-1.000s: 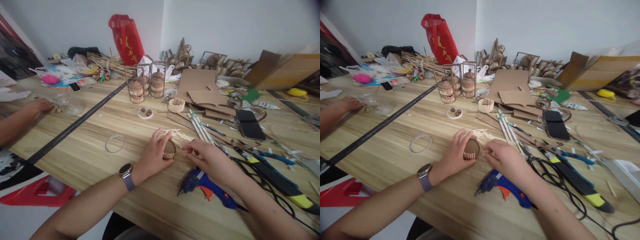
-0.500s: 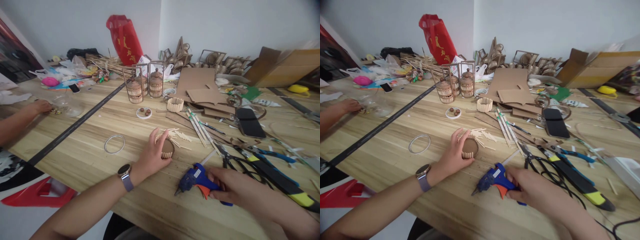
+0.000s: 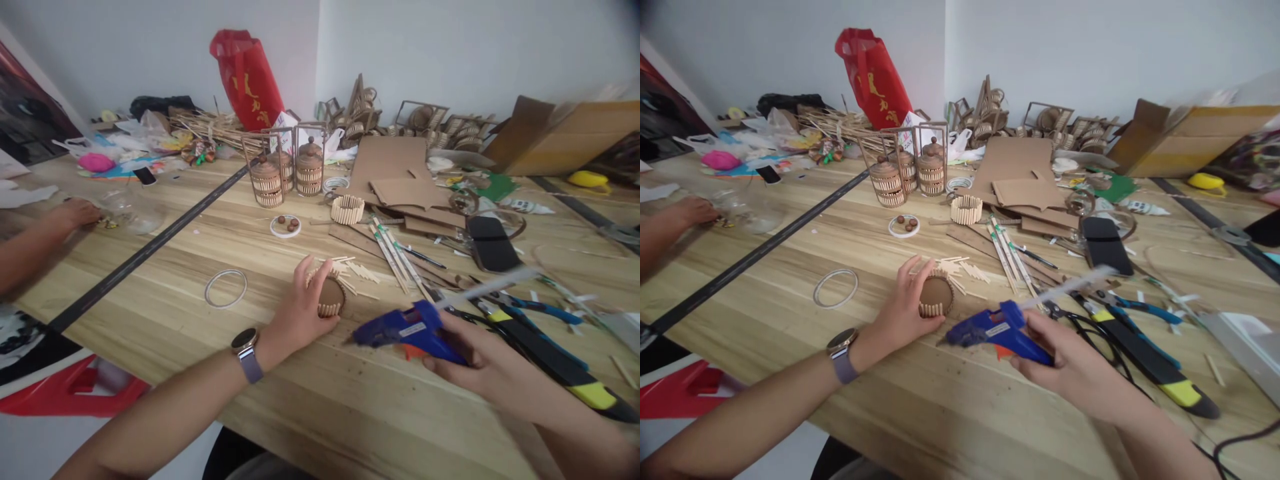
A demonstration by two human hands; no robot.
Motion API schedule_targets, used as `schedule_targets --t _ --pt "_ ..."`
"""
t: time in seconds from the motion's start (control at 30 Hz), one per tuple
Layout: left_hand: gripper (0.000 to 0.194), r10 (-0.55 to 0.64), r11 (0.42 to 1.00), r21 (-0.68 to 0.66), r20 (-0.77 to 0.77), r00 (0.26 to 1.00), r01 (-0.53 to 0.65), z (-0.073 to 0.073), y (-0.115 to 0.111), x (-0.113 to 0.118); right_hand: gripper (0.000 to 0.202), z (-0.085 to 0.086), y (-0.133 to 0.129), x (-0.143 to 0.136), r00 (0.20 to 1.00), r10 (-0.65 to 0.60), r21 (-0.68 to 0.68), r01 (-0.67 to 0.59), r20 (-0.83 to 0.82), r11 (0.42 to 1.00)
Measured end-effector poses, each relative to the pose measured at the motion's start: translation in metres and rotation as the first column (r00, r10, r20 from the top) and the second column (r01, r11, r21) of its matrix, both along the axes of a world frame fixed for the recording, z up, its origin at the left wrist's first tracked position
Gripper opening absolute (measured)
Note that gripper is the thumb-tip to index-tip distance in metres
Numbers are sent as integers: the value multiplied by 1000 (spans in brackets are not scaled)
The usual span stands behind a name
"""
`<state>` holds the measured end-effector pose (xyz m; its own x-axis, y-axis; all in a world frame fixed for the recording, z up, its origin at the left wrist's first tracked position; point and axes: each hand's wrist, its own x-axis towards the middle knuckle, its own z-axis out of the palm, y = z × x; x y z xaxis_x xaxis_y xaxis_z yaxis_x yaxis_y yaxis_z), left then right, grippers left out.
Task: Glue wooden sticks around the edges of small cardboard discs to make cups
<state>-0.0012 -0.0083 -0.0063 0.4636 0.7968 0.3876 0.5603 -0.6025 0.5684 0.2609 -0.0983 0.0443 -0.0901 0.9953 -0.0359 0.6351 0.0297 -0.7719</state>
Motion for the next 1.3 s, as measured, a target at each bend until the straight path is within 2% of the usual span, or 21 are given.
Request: schedule_targets --t 0.1,0.3,0.4,0.5,0.6,0.87,1.3 --pt "102 -5 1000 -4 17 1000 5 0 0 0 31 -9 0 1 994 -52 -66 46 -101 997" --pt "103 -12 1000 0 32 999 12 -1 0 0 42 -27 7 -11 968 -185 -152 160 -168 975" --pt "102 -6 1000 6 22 1000 6 -1 0 0 42 -28 10 -20 981 -124 -106 109 -150 988" --pt "102 -5 1000 -5 27 1000 5 -1 0 0 37 -26 11 -26 997 -10 -46 7 -70 999" --pt "103 -9 1000 -16 40 999 10 -3 0 0 36 -24 11 -30 999 43 8 -43 3 999" --pt "102 -6 1000 -9 31 1000 7 -2 1 1 38 -25 10 -35 995 65 52 -69 75 996" --pt "104 -18 1000 16 14 1000 17 -3 2 0 37 -26 11 -39 991 46 51 -53 128 997"
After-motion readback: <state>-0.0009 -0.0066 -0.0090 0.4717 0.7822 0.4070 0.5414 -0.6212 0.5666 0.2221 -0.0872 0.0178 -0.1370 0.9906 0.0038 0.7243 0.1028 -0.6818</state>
